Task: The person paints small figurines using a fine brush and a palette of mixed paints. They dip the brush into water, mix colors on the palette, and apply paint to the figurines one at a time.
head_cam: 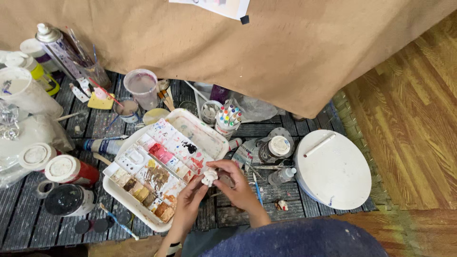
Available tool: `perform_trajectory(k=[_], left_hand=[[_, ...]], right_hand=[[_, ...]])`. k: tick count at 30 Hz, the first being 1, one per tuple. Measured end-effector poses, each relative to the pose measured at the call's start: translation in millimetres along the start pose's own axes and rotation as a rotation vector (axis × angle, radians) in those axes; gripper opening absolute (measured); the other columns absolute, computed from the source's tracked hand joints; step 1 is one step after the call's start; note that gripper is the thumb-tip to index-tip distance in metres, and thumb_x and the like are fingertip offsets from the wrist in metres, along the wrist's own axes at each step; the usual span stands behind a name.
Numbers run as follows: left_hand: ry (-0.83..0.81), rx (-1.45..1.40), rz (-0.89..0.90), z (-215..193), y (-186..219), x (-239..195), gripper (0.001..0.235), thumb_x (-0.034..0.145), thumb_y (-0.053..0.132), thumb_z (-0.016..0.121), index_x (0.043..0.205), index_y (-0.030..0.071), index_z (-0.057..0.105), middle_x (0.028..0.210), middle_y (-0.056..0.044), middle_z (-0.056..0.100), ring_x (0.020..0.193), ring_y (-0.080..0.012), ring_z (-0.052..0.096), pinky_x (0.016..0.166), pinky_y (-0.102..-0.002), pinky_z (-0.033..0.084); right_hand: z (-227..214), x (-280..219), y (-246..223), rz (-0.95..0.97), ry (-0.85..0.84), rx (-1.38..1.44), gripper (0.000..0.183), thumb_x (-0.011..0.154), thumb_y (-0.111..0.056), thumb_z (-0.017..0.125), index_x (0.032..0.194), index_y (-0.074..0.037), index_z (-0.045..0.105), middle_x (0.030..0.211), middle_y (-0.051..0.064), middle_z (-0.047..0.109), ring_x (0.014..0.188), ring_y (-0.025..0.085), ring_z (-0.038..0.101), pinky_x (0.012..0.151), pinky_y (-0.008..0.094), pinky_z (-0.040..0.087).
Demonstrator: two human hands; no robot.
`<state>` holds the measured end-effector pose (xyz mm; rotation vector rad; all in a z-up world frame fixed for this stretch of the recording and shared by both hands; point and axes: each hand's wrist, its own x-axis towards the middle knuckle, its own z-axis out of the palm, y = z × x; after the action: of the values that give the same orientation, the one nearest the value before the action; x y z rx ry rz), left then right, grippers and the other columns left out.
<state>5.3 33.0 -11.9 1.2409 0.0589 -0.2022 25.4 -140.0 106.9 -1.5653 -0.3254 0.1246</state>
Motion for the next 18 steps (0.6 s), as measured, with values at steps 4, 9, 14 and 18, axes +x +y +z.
perform_trajectory(k=[4, 9, 14, 18], left_hand=[[0.019, -0.113, -0.032, -4, -9, -4, 0.04, 0.098, 0.016, 0.061, 0.131, -0.006, 0.068, 0.122, -0.013, 0.074, 0.11, -0.0176, 0.067, 0.1, -0.031, 0.048], [-0.003, -0.07, 0.004, -15, -20, -10, 0.041, 0.095, 0.017, 0.061, 0.129, -0.005, 0.069, 0.122, -0.013, 0.075, 0.113, -0.0165, 0.067, 0.102, -0.03, 0.047], [0.073, -0.099, -0.063, -24, -29, -12, 0.04, 0.097, 0.017, 0.059, 0.128, -0.005, 0.07, 0.117, -0.014, 0.077, 0.108, -0.0179, 0.068, 0.097, -0.032, 0.05], [0.043, -0.135, -0.014, -24, -29, -14, 0.039, 0.098, 0.017, 0.059, 0.129, -0.005, 0.069, 0.119, -0.011, 0.076, 0.108, -0.0159, 0.067, 0.098, -0.031, 0.049]], right_hand=[[0, -2, 6, -0.033, -0.102, -0.203, 0.045, 0.094, 0.001, 0.067, 0.138, -0.002, 0.058, 0.144, 0.015, 0.06, 0.135, 0.024, 0.055, 0.113, 0.04, 0.043], [-2, -11, 30, -0.009, -0.133, 0.045, 0.039, 0.096, -0.004, 0.068, 0.134, -0.002, 0.061, 0.139, 0.013, 0.063, 0.13, 0.021, 0.06, 0.11, 0.038, 0.048], [-6, -15, 44, -0.016, -0.153, 0.136, 0.032, 0.099, -0.005, 0.069, 0.13, 0.001, 0.066, 0.132, 0.011, 0.068, 0.12, 0.02, 0.065, 0.105, 0.037, 0.053], [-7, -18, 40, 0.058, -0.142, 0.03, 0.037, 0.097, -0.005, 0.068, 0.134, -0.001, 0.065, 0.125, 0.009, 0.068, 0.115, 0.019, 0.065, 0.103, 0.036, 0.053]])
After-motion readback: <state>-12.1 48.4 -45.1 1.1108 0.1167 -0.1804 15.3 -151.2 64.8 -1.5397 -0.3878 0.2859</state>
